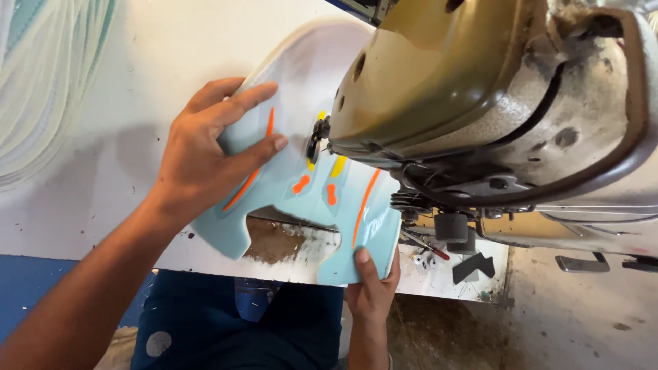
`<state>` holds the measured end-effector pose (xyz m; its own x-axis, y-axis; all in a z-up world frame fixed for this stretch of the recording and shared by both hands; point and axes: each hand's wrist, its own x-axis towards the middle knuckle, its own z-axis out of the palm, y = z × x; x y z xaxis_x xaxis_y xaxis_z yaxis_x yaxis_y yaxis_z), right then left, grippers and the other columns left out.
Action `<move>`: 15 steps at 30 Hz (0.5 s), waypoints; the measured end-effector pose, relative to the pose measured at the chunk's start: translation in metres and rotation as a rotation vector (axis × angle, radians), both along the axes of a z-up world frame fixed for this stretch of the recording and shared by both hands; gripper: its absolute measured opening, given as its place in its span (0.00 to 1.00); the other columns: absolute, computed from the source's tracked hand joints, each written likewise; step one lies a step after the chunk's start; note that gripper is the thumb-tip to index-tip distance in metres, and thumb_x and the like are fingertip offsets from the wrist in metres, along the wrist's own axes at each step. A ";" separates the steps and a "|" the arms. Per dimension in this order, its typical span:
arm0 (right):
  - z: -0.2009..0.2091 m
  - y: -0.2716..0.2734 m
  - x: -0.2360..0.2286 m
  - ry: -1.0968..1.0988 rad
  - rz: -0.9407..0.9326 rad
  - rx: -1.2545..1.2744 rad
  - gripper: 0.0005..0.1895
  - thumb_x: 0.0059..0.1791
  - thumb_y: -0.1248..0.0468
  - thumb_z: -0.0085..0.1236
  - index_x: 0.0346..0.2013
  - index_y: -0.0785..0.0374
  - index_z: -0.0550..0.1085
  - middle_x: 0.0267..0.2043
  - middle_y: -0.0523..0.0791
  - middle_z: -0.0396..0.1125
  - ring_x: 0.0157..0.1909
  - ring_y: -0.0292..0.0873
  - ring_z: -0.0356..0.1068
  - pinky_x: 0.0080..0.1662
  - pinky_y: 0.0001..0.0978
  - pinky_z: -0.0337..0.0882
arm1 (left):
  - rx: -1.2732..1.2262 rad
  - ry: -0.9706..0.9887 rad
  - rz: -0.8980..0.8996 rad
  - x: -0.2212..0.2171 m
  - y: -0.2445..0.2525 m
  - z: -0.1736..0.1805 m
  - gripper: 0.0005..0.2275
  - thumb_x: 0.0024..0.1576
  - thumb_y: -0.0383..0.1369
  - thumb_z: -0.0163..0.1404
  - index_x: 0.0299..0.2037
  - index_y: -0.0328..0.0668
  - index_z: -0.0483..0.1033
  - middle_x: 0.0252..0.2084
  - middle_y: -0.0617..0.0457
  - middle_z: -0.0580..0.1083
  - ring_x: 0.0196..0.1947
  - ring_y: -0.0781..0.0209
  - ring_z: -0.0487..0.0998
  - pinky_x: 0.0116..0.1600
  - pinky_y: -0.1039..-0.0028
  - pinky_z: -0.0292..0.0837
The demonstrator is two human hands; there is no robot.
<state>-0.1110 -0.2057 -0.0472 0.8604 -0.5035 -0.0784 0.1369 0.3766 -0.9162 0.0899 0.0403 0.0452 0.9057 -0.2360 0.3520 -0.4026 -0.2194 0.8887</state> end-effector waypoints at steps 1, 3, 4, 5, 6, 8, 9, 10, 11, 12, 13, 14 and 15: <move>0.002 0.001 0.002 -0.001 0.004 0.002 0.30 0.52 0.69 0.60 0.66 0.75 0.62 0.56 0.52 0.69 0.54 0.44 0.71 0.55 0.36 0.72 | 0.002 -0.001 0.004 0.002 -0.001 0.000 0.23 0.55 0.29 0.64 0.62 0.39 0.76 0.59 0.44 0.72 0.53 0.56 0.78 0.54 0.71 0.79; 0.006 0.003 0.008 0.038 -0.034 0.005 0.31 0.51 0.69 0.60 0.66 0.73 0.62 0.54 0.52 0.69 0.53 0.44 0.71 0.53 0.37 0.73 | -0.001 -0.006 0.006 0.007 -0.002 0.001 0.23 0.55 0.29 0.65 0.62 0.39 0.76 0.59 0.44 0.72 0.53 0.56 0.78 0.55 0.71 0.78; 0.011 0.005 0.010 0.036 -0.029 0.006 0.31 0.51 0.69 0.60 0.66 0.73 0.62 0.54 0.52 0.69 0.53 0.44 0.71 0.53 0.37 0.73 | 0.001 -0.007 0.011 0.009 -0.002 0.002 0.23 0.55 0.29 0.65 0.62 0.39 0.76 0.59 0.44 0.72 0.53 0.56 0.78 0.55 0.71 0.78; 0.016 0.008 0.013 0.037 -0.032 -0.007 0.30 0.50 0.69 0.59 0.65 0.72 0.63 0.53 0.51 0.70 0.52 0.44 0.72 0.51 0.38 0.74 | -0.017 0.011 0.007 0.011 -0.002 0.004 0.24 0.54 0.29 0.64 0.62 0.39 0.76 0.59 0.45 0.72 0.54 0.56 0.78 0.55 0.71 0.78; 0.020 0.010 0.016 0.038 -0.036 -0.020 0.29 0.50 0.69 0.59 0.64 0.71 0.63 0.51 0.50 0.70 0.51 0.44 0.73 0.50 0.38 0.76 | -0.034 0.028 0.002 0.013 -0.002 0.006 0.24 0.54 0.30 0.64 0.62 0.40 0.76 0.60 0.45 0.72 0.54 0.57 0.78 0.56 0.71 0.78; 0.018 0.008 0.018 0.025 -0.033 -0.036 0.27 0.51 0.69 0.59 0.63 0.72 0.64 0.50 0.50 0.70 0.49 0.44 0.73 0.49 0.38 0.76 | -0.048 0.040 0.002 0.018 -0.002 0.005 0.24 0.54 0.30 0.64 0.62 0.40 0.76 0.60 0.46 0.72 0.54 0.57 0.78 0.56 0.72 0.78; 0.016 0.007 0.018 0.016 -0.038 -0.054 0.25 0.51 0.69 0.59 0.61 0.72 0.64 0.49 0.51 0.70 0.48 0.44 0.73 0.49 0.38 0.76 | -0.064 0.057 -0.007 0.020 -0.001 0.005 0.24 0.54 0.30 0.64 0.63 0.40 0.75 0.61 0.46 0.72 0.54 0.58 0.78 0.56 0.72 0.78; 0.019 0.008 0.020 0.016 -0.029 -0.051 0.25 0.51 0.69 0.59 0.61 0.72 0.64 0.49 0.51 0.70 0.48 0.44 0.73 0.49 0.38 0.76 | -0.061 0.057 0.002 0.022 -0.001 0.005 0.24 0.54 0.30 0.64 0.63 0.40 0.75 0.61 0.46 0.72 0.54 0.58 0.78 0.56 0.72 0.78; 0.022 0.010 0.022 -0.006 -0.010 -0.037 0.23 0.53 0.69 0.59 0.61 0.71 0.65 0.46 0.51 0.70 0.42 0.44 0.72 0.40 0.37 0.75 | -0.061 0.056 -0.003 0.024 -0.001 0.006 0.24 0.54 0.30 0.64 0.63 0.40 0.75 0.61 0.46 0.72 0.54 0.57 0.79 0.56 0.72 0.78; 0.024 0.011 0.024 -0.028 0.009 -0.023 0.22 0.54 0.69 0.60 0.60 0.71 0.66 0.43 0.50 0.69 0.36 0.43 0.71 0.31 0.37 0.74 | -0.062 0.054 -0.007 0.027 -0.001 0.007 0.25 0.54 0.30 0.63 0.63 0.40 0.75 0.61 0.46 0.72 0.54 0.57 0.79 0.55 0.72 0.78; 0.029 0.014 0.028 -0.027 0.015 -0.020 0.22 0.54 0.69 0.60 0.60 0.71 0.66 0.43 0.50 0.69 0.36 0.43 0.71 0.31 0.37 0.74 | -0.059 0.055 0.000 0.028 0.000 0.006 0.25 0.54 0.30 0.63 0.63 0.40 0.75 0.61 0.46 0.72 0.54 0.57 0.79 0.55 0.72 0.78; 0.034 0.015 0.033 -0.002 -0.015 -0.030 0.22 0.52 0.69 0.59 0.60 0.71 0.66 0.45 0.49 0.70 0.41 0.41 0.72 0.39 0.34 0.75 | -0.053 0.057 0.000 0.030 0.000 0.006 0.25 0.54 0.30 0.63 0.63 0.40 0.75 0.61 0.46 0.72 0.53 0.57 0.79 0.55 0.72 0.78; 0.040 0.017 0.037 0.022 -0.049 -0.040 0.22 0.51 0.68 0.58 0.59 0.71 0.66 0.47 0.48 0.70 0.45 0.40 0.73 0.46 0.32 0.76 | -0.048 0.058 -0.004 0.032 -0.001 0.005 0.25 0.54 0.30 0.63 0.63 0.40 0.75 0.61 0.45 0.72 0.53 0.57 0.79 0.55 0.72 0.77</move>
